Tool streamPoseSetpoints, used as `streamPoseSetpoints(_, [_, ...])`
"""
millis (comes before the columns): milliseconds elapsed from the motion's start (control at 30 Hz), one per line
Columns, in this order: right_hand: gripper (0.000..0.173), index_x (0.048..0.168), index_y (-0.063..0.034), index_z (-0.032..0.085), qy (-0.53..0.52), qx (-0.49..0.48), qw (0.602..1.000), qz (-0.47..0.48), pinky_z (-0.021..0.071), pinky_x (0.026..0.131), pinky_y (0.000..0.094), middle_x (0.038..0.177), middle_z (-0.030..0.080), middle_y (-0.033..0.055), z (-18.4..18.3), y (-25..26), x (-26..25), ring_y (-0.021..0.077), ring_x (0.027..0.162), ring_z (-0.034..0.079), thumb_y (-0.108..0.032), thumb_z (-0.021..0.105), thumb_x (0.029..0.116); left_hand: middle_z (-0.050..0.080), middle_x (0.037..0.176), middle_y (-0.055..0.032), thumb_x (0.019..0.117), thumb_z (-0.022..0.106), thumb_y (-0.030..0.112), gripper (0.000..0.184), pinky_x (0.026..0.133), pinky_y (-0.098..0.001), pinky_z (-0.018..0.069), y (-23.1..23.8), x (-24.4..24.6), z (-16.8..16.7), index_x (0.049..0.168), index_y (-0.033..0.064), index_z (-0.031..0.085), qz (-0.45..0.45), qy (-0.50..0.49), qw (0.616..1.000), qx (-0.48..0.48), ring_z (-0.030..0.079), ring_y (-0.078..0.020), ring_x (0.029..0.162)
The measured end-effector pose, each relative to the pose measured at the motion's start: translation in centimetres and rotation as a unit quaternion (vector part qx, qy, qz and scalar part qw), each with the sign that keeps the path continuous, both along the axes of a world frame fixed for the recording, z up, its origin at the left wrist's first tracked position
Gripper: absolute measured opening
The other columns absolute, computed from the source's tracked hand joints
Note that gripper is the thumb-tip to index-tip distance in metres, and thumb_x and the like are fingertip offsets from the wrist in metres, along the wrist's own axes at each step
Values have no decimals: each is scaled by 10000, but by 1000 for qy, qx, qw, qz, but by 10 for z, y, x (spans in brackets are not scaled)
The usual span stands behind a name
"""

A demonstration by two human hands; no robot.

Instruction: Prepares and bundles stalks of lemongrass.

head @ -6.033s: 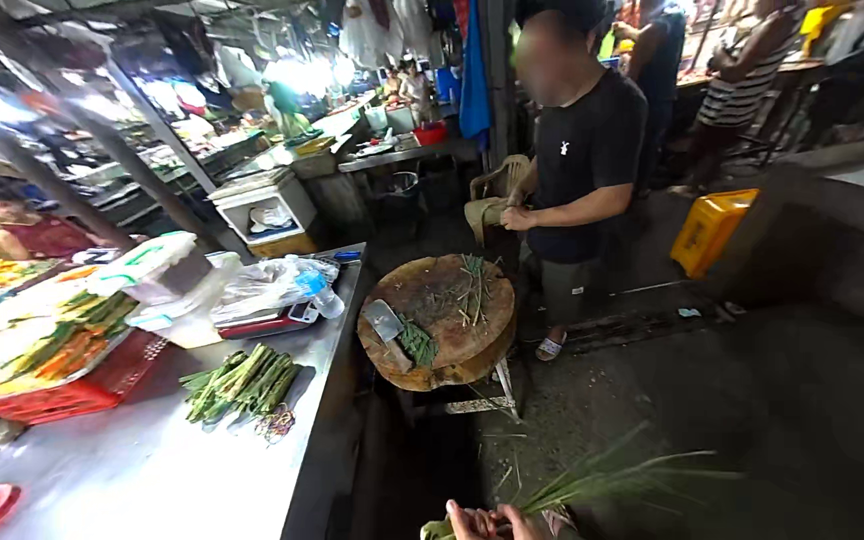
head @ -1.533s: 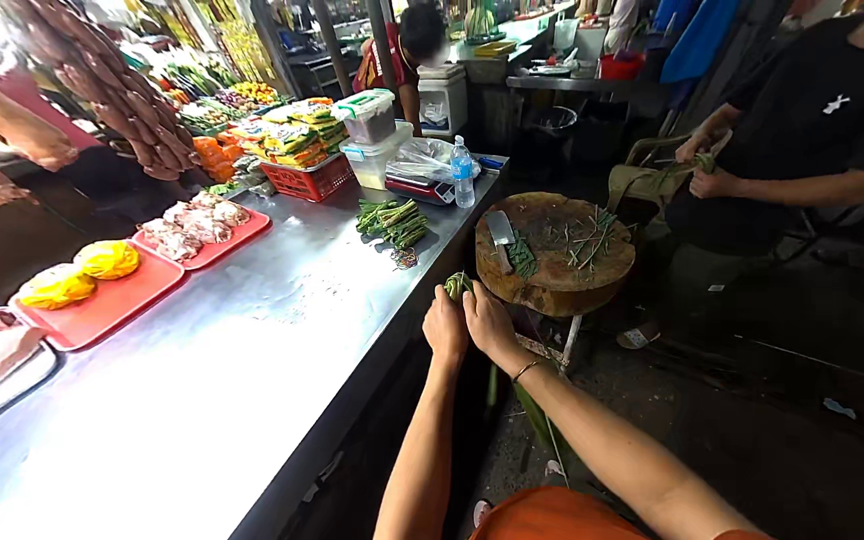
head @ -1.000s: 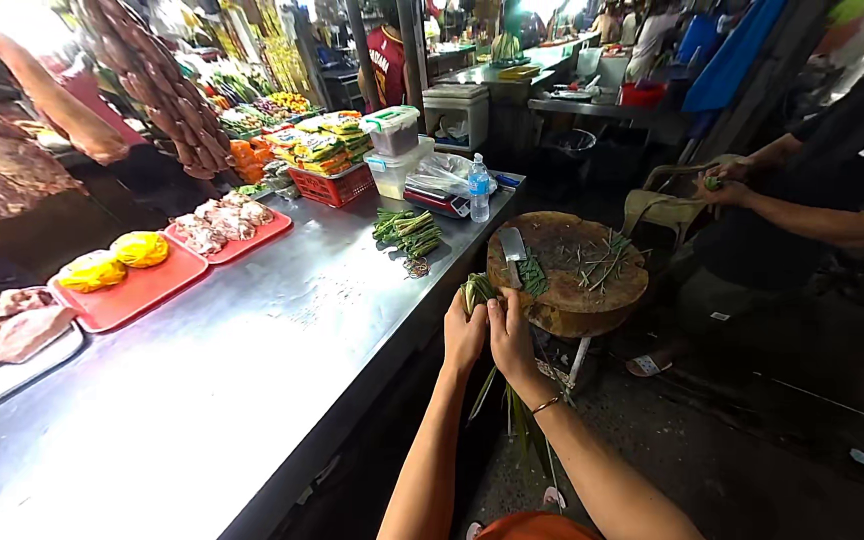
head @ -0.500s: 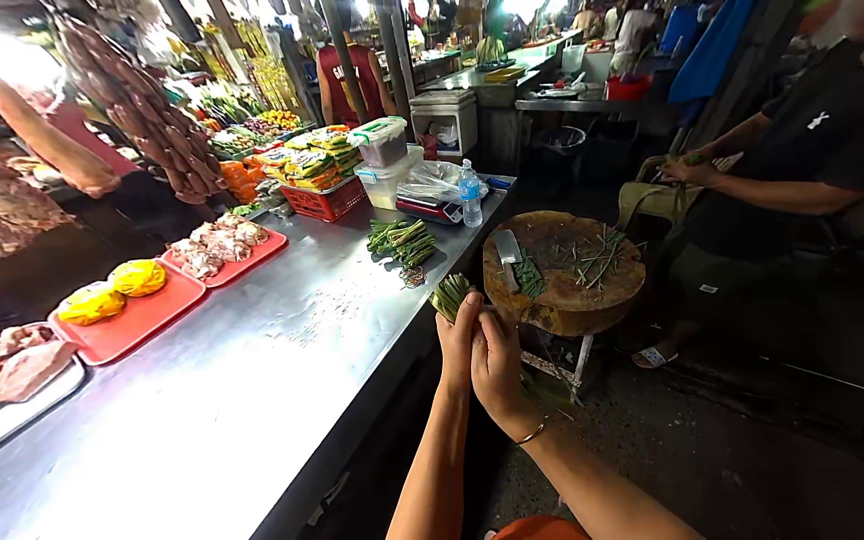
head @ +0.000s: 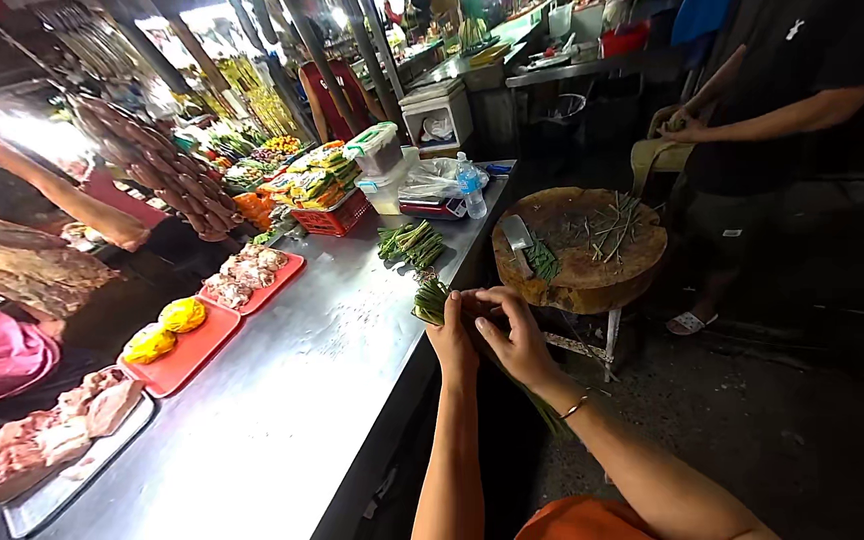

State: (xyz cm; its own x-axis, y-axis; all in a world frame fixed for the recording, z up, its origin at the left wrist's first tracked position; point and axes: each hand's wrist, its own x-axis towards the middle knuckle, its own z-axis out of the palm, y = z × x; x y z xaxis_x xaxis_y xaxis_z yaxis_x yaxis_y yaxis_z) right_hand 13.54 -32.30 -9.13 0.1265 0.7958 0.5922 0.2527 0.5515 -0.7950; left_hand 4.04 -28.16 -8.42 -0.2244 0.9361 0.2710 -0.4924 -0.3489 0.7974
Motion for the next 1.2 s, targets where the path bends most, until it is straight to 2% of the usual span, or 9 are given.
streamPoseSetpoints(133, [1014,1617,-20,222,-231,-223,942,93,278,1232,513,1611,365,212,10,2,22,342,1503,343,-202,805,809,767,935,-118,1051,498,112,174,831,-361,606,6,-9,-10,1054,6,636,-4,63,998,24,744,-198,868])
streamPoseSetpoints(200, [1103,1627,-40,200,-301,-270,910,92,300,1214,526,1538,463,210,6,9,17,348,1451,417,-275,875,786,764,953,-122,1042,532,127,158,826,-354,607,2,-4,-12,1063,15,642,-25,83,995,46,742,-193,867])
streamPoseSetpoints(400, [428,1222,-11,644,-153,-259,942,149,595,798,379,961,719,124,-15,20,22,184,815,703,-109,831,850,763,870,-75,1030,594,164,87,797,-357,629,-10,4,-7,1040,89,636,-85,95,991,28,753,-189,801])
streamPoseSetpoints(567, [270,1136,-23,649,-147,-348,900,217,479,542,301,817,625,101,-6,25,27,135,568,535,-107,770,910,637,676,-7,988,647,170,90,631,-280,588,-11,4,-5,928,109,621,-66,83,994,-34,648,-116,603])
streamPoseSetpoints(800, [116,848,-64,574,-22,-397,831,389,312,389,147,523,430,-48,-9,30,34,2,392,371,23,633,897,684,1309,-122,838,829,394,719,1018,-368,537,-8,-18,-2,1377,68,482,-183,109,977,19,659,-213,1205])
streamPoseSetpoints(933, [120,980,-57,587,-37,-390,819,420,413,455,153,637,530,-31,-16,36,33,13,476,480,-2,657,899,741,855,-88,900,767,379,415,828,-441,633,-11,-15,-3,1138,78,611,-168,105,980,-12,748,-240,803])
streamPoseSetpoints(1000, [386,1211,-34,620,-151,-347,865,331,539,701,265,913,674,53,-8,39,32,91,754,631,-116,788,874,677,684,-34,1005,596,247,157,771,-438,638,-5,-11,-6,975,93,589,-105,93,990,-23,721,-211,671])
streamPoseSetpoints(1100, [1019,1584,-100,375,-285,-269,913,115,432,1110,564,1426,571,197,2,26,41,351,1312,554,-484,871,780,554,564,27,1043,557,156,185,575,-315,598,11,-11,-6,865,107,576,22,33,999,-9,596,-111,499])
streamPoseSetpoints(1200, [440,1250,-9,693,-107,-34,993,-25,574,849,354,1062,707,139,-13,-20,29,202,949,676,-320,712,939,525,517,21,1027,570,77,228,518,-292,578,24,-19,5,802,100,536,121,-31,992,9,566,-104,443])
